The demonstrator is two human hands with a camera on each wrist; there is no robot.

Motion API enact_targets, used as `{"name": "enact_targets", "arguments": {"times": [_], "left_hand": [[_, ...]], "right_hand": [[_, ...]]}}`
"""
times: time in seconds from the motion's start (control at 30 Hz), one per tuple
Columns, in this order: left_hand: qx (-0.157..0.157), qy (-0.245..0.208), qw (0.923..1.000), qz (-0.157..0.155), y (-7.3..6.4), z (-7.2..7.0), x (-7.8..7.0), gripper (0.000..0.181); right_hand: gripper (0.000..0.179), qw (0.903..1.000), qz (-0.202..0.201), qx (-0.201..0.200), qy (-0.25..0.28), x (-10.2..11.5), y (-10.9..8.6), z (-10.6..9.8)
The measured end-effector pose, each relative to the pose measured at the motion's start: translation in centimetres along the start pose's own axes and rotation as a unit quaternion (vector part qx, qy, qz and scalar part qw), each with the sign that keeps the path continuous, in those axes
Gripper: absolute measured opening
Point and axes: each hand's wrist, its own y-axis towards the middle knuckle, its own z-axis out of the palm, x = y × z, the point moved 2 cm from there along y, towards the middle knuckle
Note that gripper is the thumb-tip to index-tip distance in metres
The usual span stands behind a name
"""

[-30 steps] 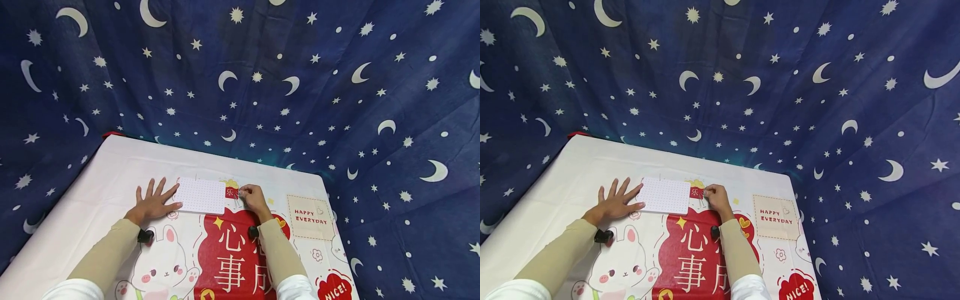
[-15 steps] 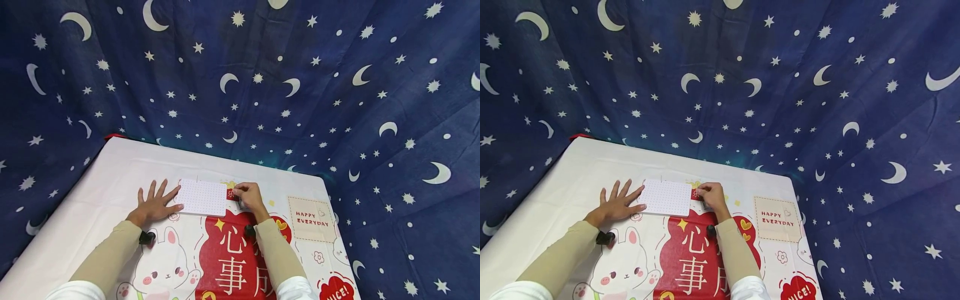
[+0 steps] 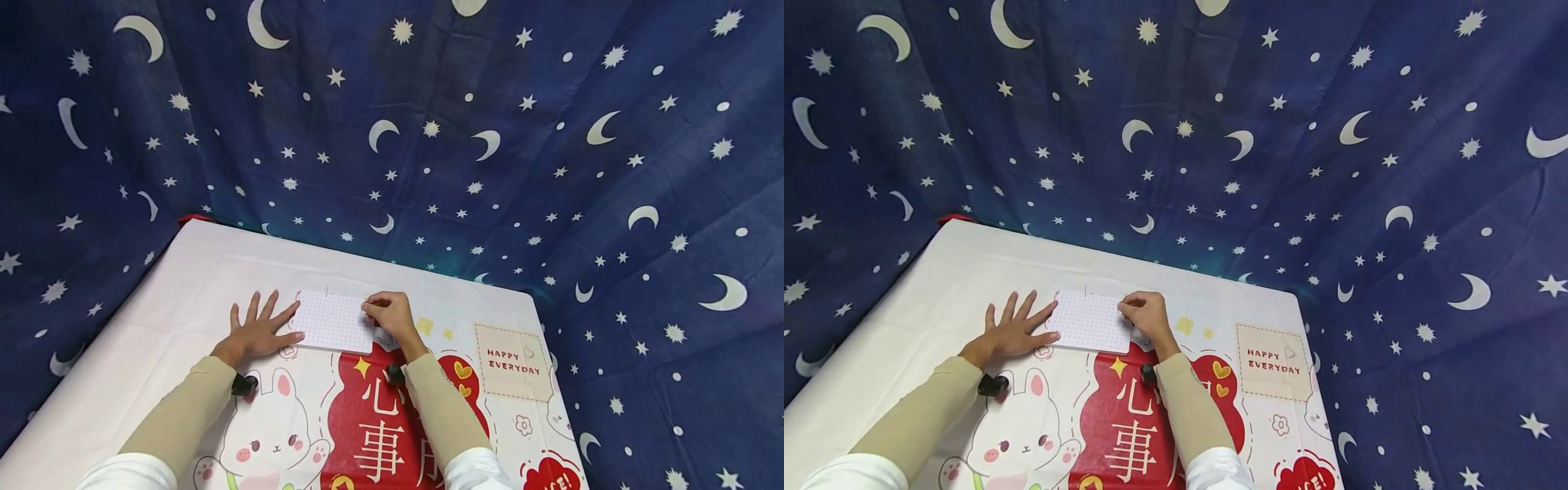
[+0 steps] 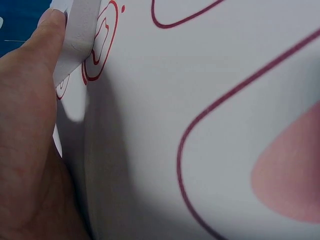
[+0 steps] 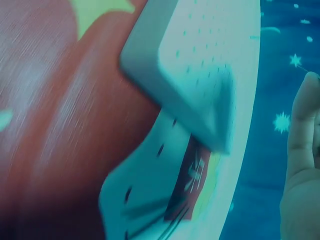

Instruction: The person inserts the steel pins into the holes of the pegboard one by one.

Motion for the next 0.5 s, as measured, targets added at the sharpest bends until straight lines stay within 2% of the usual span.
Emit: {"name": "enact_targets", "arguments": {"times": [0.13, 0.3, 0.5], "left_hand": [[-0.001, -0.006, 1.0, 0.003, 0.2, 0.1, 0.2, 0.091], [-0.006, -0.002, 1.0, -0.005, -0.1, -0.3, 0.6, 0.091], [0.007, -0.004, 1.0, -0.003, -0.2, -0.3, 0.1, 0.09]], "right_hand": [[0.006, 0.9999, -0.014, -0.002, -0.008, 0.6, 0.4, 1.2], [0.009, 0.9995, -0.025, 0.017, 0.008, 1.3, 1.3, 3.2], [0.007, 0.9996, -0.022, 0.017, 0.005, 1.3, 2.1, 4.7]]}}
